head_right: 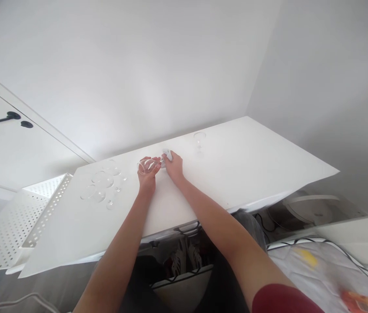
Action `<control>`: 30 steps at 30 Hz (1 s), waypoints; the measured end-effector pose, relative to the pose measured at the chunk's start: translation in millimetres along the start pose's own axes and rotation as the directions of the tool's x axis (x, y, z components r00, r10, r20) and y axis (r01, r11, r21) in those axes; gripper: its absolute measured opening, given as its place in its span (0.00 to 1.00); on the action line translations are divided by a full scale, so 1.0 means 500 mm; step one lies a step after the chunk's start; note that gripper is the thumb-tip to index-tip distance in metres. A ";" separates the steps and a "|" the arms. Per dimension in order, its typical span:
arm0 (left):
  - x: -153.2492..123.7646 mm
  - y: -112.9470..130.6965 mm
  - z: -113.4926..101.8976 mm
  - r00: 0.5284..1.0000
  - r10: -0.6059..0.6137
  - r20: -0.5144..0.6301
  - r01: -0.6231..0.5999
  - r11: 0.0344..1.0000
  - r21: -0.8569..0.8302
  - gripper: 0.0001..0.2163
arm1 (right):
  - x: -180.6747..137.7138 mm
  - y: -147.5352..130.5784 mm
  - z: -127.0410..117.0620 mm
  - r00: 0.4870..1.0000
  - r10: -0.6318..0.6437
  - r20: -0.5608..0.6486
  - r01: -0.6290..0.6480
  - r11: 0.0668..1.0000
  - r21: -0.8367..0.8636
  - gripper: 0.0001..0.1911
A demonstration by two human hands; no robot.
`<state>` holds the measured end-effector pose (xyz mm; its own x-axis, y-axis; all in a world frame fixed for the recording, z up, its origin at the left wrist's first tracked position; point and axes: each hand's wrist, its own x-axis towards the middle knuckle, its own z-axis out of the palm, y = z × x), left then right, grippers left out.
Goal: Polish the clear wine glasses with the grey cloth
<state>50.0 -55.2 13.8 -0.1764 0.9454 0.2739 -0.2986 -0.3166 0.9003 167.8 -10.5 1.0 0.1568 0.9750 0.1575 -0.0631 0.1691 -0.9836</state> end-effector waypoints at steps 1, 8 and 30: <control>0.001 0.000 -0.002 1.000 -0.004 0.018 0.004 1.000 -0.004 0.28 | 0.001 -0.001 0.002 0.997 0.059 0.047 -0.063 0.994 0.091 0.19; 0.003 -0.009 -0.003 0.999 -0.050 0.019 0.048 0.997 0.060 0.26 | 0.009 0.005 -0.010 0.997 0.083 -0.006 -0.083 0.975 -0.205 0.14; 0.018 -0.029 -0.025 0.991 0.044 -0.129 -0.038 0.998 0.045 0.28 | -0.010 -0.008 -0.014 0.976 -0.062 0.210 0.183 0.755 -0.630 0.08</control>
<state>41.2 -43.1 -0.8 -0.3087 0.9129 0.2671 -0.2493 -0.3487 0.9035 174.3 -17.0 3.8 -0.0502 0.9712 0.2329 0.6020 0.2155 -0.7689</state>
